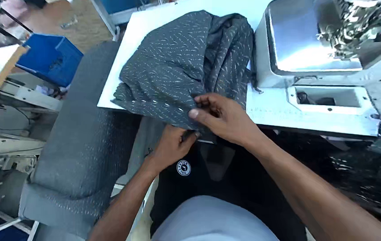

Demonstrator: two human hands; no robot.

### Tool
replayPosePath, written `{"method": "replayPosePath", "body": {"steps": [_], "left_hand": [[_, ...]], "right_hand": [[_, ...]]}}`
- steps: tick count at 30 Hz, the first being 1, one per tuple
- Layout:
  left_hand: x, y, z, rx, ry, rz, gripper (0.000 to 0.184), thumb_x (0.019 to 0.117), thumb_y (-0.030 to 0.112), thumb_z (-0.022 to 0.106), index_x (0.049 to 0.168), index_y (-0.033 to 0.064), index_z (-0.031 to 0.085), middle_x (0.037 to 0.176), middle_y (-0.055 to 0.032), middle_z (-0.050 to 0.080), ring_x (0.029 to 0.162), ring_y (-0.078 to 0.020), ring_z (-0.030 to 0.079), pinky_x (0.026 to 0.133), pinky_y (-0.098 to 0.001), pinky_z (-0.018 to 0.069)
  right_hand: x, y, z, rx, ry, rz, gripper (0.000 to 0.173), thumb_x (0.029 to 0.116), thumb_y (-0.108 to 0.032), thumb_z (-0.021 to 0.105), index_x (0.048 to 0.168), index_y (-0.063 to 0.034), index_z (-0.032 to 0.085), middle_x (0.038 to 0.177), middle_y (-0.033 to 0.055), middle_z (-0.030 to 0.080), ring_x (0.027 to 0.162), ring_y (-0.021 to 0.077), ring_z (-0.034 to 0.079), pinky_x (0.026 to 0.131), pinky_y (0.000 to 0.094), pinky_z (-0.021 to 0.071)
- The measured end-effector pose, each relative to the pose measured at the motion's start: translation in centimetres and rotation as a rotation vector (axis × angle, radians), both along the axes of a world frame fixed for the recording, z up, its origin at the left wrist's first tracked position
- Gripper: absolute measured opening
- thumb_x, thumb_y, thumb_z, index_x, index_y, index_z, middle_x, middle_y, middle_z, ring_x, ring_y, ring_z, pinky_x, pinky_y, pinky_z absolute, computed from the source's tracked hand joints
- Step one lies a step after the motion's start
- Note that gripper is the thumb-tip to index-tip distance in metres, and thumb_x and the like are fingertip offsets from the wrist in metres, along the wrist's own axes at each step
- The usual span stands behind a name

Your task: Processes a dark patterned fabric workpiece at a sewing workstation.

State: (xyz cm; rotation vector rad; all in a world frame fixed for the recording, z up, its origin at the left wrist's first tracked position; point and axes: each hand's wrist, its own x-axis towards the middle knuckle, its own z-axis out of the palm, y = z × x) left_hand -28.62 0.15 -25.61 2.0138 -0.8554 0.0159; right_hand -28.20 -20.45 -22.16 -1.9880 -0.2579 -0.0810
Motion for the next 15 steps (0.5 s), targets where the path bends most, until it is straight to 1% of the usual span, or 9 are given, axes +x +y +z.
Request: {"method": "replayPosePath", "body": {"steps": [2,3,4,5,7,10,11,13,15], "left_hand": [[-1.3,-0.4,-0.6,0.044,0.086,-0.01,0.02,0.0979,0.014,0.066,0.114,0.0045,0.072,0.111,-0.0067,0.072,0.103,-0.0128,0.069,0.094,-0.0379,0.059],[-2.2,-0.5,-0.6,-0.058,0.247,-0.001,0.023,0.0974,0.013,0.067,0.117,0.0014,0.068,0.109,-0.0075,0.071,0.097,-0.0125,0.07,0.088,-0.0346,0.061],[-3.2,-0.3,-0.3,-0.218,0.487,0.02,0.029,0.0976,0.012,0.067,0.124,0.0002,0.063,0.113,-0.0087,0.07,0.097,-0.0149,0.071,0.087,-0.0355,0.0623],[-4.0,0.0,-0.3,-0.396,0.721,0.05,0.035,0.099,0.016,0.065,0.131,0.0032,0.058,0.119,-0.0085,0.069,0.103,-0.0179,0.07,0.093,-0.0399,0.0601],[-4.8,0.3,-1.0,-0.757,0.984,0.173,0.038,0.1008,0.031,0.06,0.132,0.0093,0.057,0.123,-0.0088,0.068,0.109,-0.0227,0.068,0.099,-0.0469,0.0564],[-4.1,1.0,-1.7,-1.083,1.098,0.487,0.044,0.107,0.045,0.037,0.127,0.012,0.058,0.12,-0.0089,0.068,0.111,-0.0252,0.067,0.099,-0.0494,0.0538],[-3.7,1.2,-2.2,-1.171,1.108,0.595,0.042,0.1075,0.044,0.036,0.125,0.0106,0.056,0.118,-0.0093,0.067,0.11,-0.0259,0.066,0.098,-0.0499,0.0528],[-3.1,1.4,-2.9,-1.263,1.079,0.757,0.032,0.1075,0.037,0.043,0.123,0.0112,0.055,0.114,-0.007,0.066,0.107,-0.0237,0.066,0.098,-0.0472,0.0523],[-2.7,1.7,-3.4,-1.294,1.027,0.814,0.025,0.1069,0.028,0.051,0.122,0.009,0.058,0.109,-0.0076,0.067,0.103,-0.0225,0.068,0.097,-0.0438,0.0544]], "right_hand": [[-0.5,-0.7,-1.2,-0.121,-0.086,-0.012,0.029,0.0963,-0.032,0.069,0.112,-0.0076,0.07,0.095,0.0032,0.071,0.078,0.0105,0.069,0.072,0.0318,0.0606],[-0.8,-0.9,-1.3,-0.162,-0.138,-0.025,0.021,0.0968,-0.025,0.068,0.108,-0.008,0.071,0.093,0.0034,0.071,0.078,0.0109,0.068,0.072,0.032,0.0597],[-1.2,-1.1,-1.0,-0.195,-0.182,-0.04,0.017,0.0975,-0.021,0.066,0.107,-0.0079,0.072,0.093,0.0041,0.071,0.079,0.0118,0.068,0.073,0.0327,0.0596],[-1.6,-1.3,-0.7,-0.232,-0.229,-0.055,0.017,0.098,-0.018,0.064,0.108,-0.0069,0.072,0.095,0.0056,0.071,0.081,0.0136,0.068,0.075,0.0341,0.0598],[-2.0,-1.2,0.2,-0.287,-0.302,-0.061,0.017,0.099,-0.017,0.062,0.108,-0.0056,0.071,0.096,0.0073,0.071,0.084,0.0156,0.069,0.078,0.0345,0.0597],[-1.8,-0.1,1.1,-0.327,-0.388,-0.021,0.017,0.1003,-0.015,0.06,0.105,-0.0044,0.072,0.094,0.01,0.069,0.082,0.0188,0.068,0.074,0.0353,0.0584],[-1.4,0.6,1.4,-0.332,-0.399,0.006,0.017,0.1006,-0.015,0.059,0.105,-0.0044,0.071,0.093,0.01,0.069,0.082,0.0189,0.068,0.074,0.0351,0.0585],[-0.3,2.2,1.8,-0.324,-0.387,0.069,0.016,0.1003,-0.014,0.059,0.105,-0.0054,0.071,0.094,0.0085,0.069,0.082,0.0175,0.068,0.074,0.0342,0.0581],[0.2,3.6,1.8,-0.316,-0.334,0.137,0.015,0.1006,-0.015,0.06,0.105,-0.0074,0.072,0.093,0.0063,0.069,0.082,0.0157,0.067,0.075,0.0338,0.0577]]}}
